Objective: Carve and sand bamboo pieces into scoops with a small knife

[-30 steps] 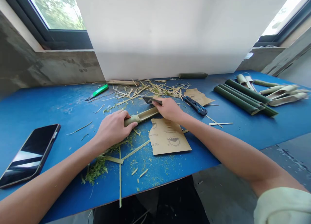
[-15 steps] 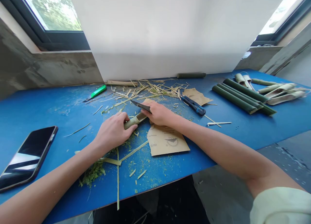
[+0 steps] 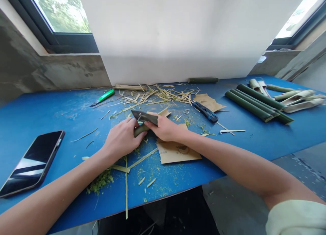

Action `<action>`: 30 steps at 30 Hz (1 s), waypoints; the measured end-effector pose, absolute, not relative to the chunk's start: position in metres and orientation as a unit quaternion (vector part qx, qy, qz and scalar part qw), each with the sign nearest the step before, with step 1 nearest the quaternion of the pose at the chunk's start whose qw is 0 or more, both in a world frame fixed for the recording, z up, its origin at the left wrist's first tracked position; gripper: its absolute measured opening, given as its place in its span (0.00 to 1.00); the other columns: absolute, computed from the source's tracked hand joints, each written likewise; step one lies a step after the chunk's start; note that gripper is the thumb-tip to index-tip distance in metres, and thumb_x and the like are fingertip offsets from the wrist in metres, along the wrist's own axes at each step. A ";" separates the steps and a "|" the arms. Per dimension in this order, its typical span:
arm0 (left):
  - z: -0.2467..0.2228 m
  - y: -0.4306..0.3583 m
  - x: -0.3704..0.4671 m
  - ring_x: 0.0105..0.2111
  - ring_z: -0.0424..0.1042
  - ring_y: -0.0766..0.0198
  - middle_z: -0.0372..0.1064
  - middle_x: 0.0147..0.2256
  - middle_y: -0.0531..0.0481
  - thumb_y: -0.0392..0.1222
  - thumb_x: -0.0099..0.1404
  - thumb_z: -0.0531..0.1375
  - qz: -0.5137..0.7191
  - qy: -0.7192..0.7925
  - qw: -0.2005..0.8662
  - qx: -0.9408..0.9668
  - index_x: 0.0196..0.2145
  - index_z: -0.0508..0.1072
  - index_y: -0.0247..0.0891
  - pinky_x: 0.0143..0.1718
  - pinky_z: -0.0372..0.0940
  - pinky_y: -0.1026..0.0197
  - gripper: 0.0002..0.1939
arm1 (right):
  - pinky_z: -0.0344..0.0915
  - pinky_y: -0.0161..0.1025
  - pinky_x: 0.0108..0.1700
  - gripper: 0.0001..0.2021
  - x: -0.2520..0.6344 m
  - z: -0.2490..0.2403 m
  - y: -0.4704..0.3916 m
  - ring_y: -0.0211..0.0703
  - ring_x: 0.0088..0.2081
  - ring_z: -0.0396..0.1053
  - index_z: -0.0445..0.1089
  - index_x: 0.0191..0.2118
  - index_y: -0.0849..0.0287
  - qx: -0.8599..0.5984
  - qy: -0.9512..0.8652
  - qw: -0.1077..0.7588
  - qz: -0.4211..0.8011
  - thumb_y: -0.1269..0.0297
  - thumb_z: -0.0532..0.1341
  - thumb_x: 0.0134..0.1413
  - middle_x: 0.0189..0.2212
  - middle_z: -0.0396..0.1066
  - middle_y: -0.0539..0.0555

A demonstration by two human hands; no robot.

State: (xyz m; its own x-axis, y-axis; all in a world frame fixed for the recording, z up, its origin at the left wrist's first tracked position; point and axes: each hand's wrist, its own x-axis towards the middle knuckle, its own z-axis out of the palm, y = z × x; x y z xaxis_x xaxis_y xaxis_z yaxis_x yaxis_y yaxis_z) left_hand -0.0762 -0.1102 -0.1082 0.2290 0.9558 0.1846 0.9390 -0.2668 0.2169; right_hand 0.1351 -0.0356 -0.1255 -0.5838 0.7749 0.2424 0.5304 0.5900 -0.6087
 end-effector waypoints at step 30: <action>-0.108 -0.111 -0.077 0.39 0.75 0.49 0.75 0.39 0.45 0.54 0.69 0.63 0.146 0.609 0.046 0.779 0.37 0.68 0.42 0.35 0.62 0.54 0.14 | 0.65 0.41 0.42 0.15 0.147 -0.114 -0.043 0.49 0.40 0.75 0.75 0.47 0.59 -0.452 -0.839 0.212 0.219 0.56 0.56 0.74 0.43 0.80 0.60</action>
